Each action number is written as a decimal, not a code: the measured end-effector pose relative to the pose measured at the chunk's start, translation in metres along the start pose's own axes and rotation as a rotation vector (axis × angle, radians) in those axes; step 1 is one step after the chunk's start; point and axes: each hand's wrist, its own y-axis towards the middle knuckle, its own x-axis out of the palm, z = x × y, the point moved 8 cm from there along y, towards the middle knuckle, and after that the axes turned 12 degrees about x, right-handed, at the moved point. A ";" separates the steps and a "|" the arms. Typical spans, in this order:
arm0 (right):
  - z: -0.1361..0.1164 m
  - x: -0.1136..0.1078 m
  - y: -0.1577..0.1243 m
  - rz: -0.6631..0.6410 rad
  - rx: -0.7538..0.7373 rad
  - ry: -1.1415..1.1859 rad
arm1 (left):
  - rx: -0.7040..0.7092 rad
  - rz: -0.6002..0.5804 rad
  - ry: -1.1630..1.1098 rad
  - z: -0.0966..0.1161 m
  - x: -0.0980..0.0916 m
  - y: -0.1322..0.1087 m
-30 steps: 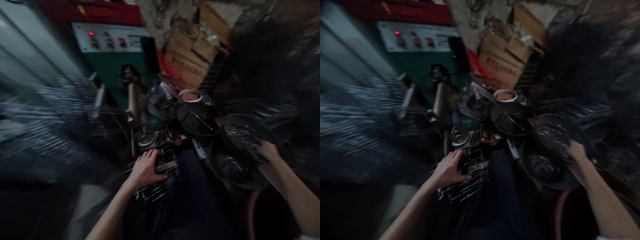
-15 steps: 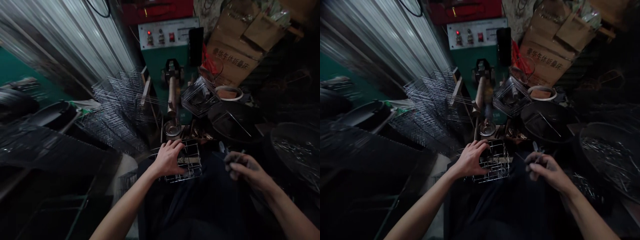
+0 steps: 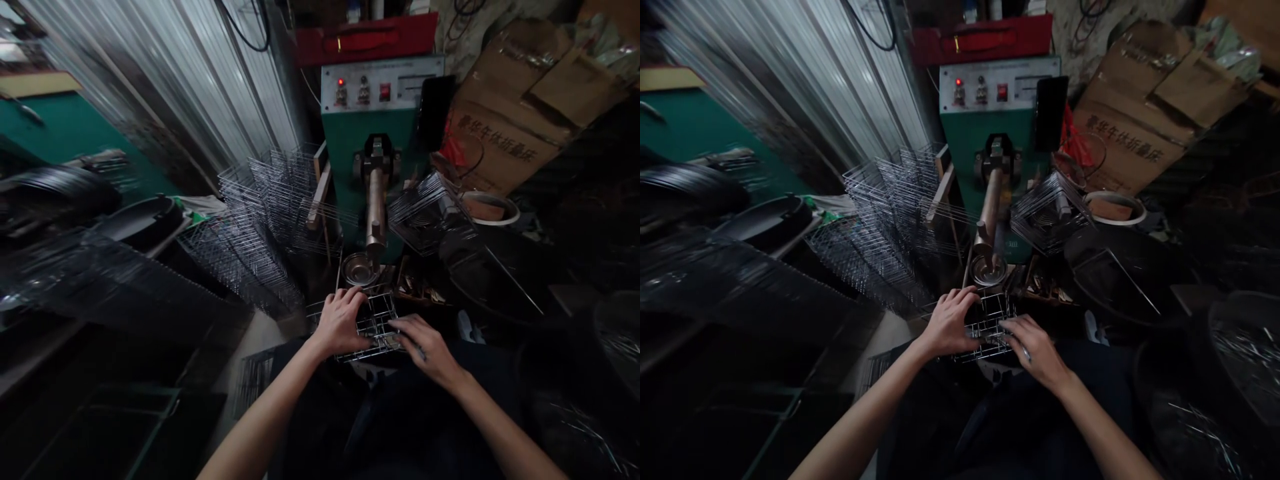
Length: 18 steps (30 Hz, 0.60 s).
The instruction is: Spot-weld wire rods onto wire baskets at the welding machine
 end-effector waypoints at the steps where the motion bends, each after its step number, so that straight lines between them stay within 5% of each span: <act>1: 0.001 0.005 0.000 0.010 -0.025 -0.022 | -0.005 0.003 -0.008 -0.004 0.001 0.000; 7: 0.004 0.021 0.001 0.096 -0.091 -0.045 | -0.038 0.035 -0.023 -0.019 0.004 -0.003; 18: 0.007 0.018 0.013 0.157 -0.021 0.147 | -0.029 0.031 -0.042 -0.035 0.007 -0.001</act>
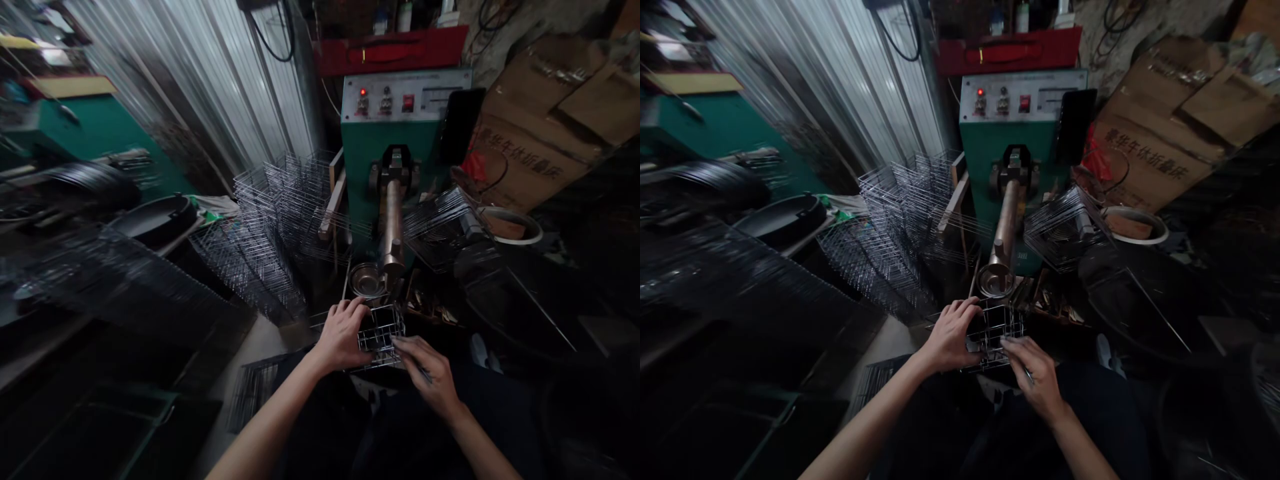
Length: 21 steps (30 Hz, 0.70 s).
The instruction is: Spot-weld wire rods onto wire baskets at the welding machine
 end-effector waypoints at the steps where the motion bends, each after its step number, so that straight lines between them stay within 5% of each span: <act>1: 0.001 0.001 0.001 0.006 -0.006 0.000 | 0.003 -0.001 -0.004 -0.002 0.000 0.001; 21: 0.005 0.004 -0.003 0.011 0.017 0.042 | 0.046 -0.062 -0.056 -0.010 0.004 0.010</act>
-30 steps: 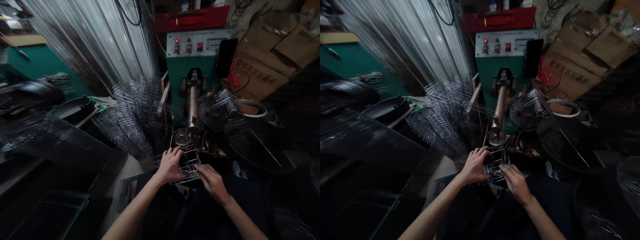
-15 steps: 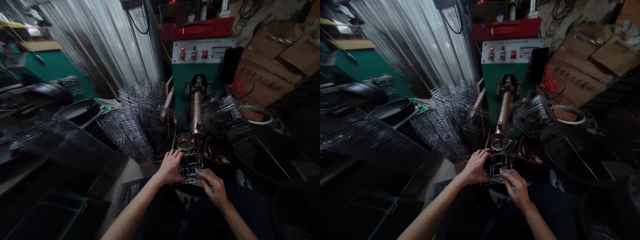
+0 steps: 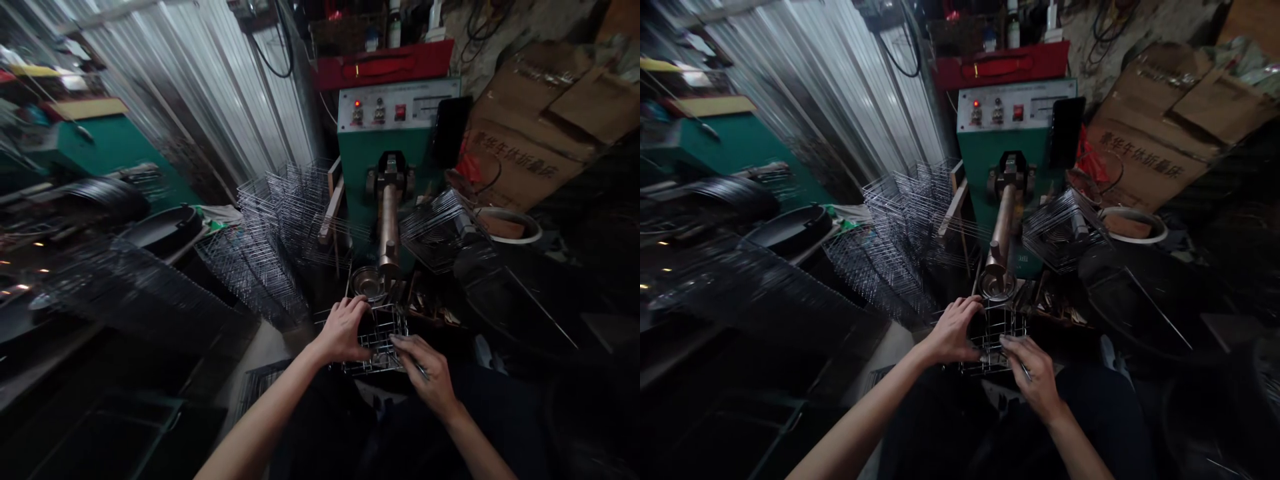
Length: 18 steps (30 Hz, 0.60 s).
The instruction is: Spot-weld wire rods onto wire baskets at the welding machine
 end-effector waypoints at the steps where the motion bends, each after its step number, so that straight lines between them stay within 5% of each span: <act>1: 0.000 -0.002 0.000 0.010 0.003 0.008 | 0.003 -0.003 -0.001 0.001 0.000 0.001; 18: -0.004 0.000 0.031 0.103 -0.040 0.019 | 0.020 0.011 0.016 -0.020 -0.011 0.020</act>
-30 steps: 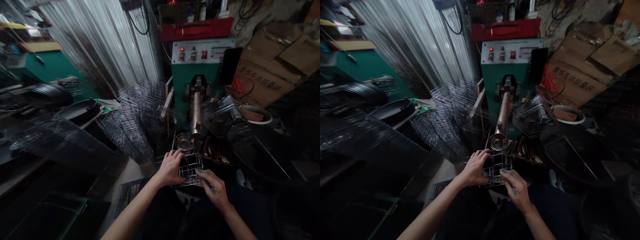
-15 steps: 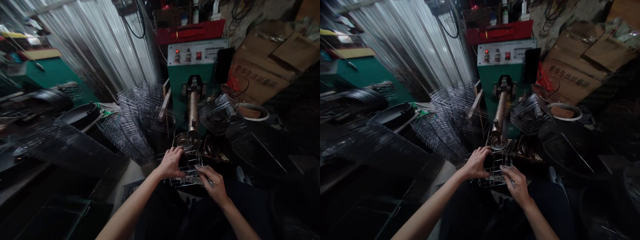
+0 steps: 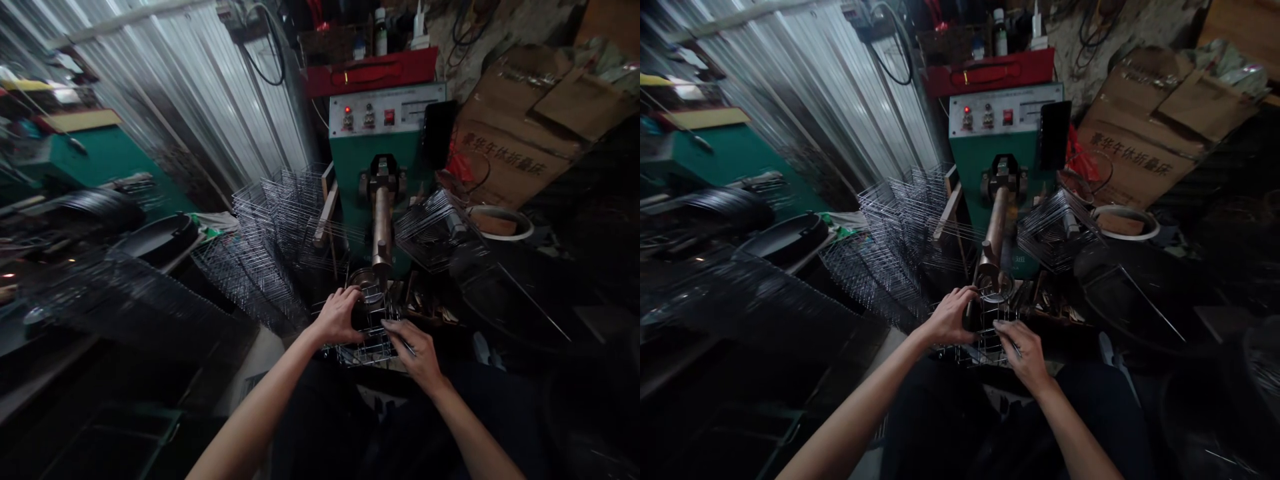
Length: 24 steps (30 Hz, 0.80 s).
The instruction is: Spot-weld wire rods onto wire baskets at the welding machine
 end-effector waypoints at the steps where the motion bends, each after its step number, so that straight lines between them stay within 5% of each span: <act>1: 0.000 0.000 0.001 -0.001 -0.004 0.003 | -0.002 -0.004 0.001 -0.001 0.000 0.001; 12: 0.006 -0.005 0.005 -0.006 0.095 0.064 | -0.007 0.024 0.023 0.008 -0.002 0.000; 24: 0.016 -0.001 0.041 0.032 0.098 -0.028 | 0.032 0.016 -0.034 -0.025 -0.009 0.034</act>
